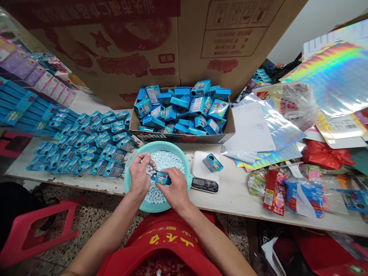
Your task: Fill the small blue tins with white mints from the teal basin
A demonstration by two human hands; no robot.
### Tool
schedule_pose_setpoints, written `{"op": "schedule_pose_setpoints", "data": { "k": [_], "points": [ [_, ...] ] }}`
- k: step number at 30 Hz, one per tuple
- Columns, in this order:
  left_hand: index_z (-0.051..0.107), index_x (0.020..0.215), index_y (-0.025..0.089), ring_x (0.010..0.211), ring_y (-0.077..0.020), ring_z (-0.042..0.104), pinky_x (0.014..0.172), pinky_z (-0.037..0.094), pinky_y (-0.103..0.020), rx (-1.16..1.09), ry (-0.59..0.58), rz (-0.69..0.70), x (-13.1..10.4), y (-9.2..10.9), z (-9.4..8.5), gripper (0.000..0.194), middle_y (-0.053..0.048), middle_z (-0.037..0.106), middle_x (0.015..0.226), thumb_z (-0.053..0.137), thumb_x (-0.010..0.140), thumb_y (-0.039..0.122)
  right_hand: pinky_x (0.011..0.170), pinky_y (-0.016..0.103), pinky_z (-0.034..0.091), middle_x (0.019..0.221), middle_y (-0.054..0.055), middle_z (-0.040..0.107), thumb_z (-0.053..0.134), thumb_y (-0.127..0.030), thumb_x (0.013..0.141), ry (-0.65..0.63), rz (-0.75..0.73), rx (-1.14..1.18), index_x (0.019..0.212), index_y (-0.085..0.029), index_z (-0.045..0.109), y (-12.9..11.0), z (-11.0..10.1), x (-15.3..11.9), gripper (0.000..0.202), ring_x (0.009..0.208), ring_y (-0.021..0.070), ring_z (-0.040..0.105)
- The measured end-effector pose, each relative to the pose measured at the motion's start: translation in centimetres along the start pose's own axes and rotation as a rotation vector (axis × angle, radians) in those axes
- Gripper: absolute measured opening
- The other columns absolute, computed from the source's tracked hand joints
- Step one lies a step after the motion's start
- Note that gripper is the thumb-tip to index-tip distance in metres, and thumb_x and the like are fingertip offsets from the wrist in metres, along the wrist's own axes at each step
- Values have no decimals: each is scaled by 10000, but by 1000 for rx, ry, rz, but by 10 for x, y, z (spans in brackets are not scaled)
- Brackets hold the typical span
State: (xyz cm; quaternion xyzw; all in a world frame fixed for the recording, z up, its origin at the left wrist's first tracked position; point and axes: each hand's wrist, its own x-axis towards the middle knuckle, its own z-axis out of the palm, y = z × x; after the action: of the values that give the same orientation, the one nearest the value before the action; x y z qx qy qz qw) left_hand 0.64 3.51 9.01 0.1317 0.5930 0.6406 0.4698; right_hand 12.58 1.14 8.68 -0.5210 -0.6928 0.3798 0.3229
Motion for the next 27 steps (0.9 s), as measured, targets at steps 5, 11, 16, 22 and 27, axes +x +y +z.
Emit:
{"op": "schedule_pose_setpoints", "data": {
  "k": [5,11,16,22,27],
  "points": [
    [567,730,165,411,-50,401,388,303,-165,102,29,-39,8,-17,0,247,64,465,521,685,687,378,763,359,478,882,40,651,716,-231,696,-19,47,-25,935,-234,632,13,5,-2,253,863,227,602],
    [555,687,171,407,-53,384,383,288,-170,65,-16,-43,6,-22,1,258,68,448,492,680,692,397,805,368,473,929,48,651,737,-233,690,7,72,33,973,-227,626,23,9,-7,304,905,229,599],
    [519,618,169,413,-61,412,437,344,-188,95,-5,5,5,-24,5,307,62,439,459,652,727,424,790,355,484,911,38,651,726,-227,693,8,97,70,957,-230,638,24,13,-6,279,888,218,606],
    [527,692,167,386,-37,347,365,256,-158,-77,-7,-31,3,-8,9,319,90,367,474,693,701,439,789,353,481,911,36,641,740,-232,686,39,98,137,961,-239,633,19,7,-5,295,887,216,601],
    [548,706,156,371,-24,325,344,246,-134,-87,-69,-64,3,-1,11,328,94,363,457,739,659,418,792,341,480,893,28,637,767,-208,651,44,104,190,929,-233,637,20,12,-2,307,873,205,600]
  ]
}}
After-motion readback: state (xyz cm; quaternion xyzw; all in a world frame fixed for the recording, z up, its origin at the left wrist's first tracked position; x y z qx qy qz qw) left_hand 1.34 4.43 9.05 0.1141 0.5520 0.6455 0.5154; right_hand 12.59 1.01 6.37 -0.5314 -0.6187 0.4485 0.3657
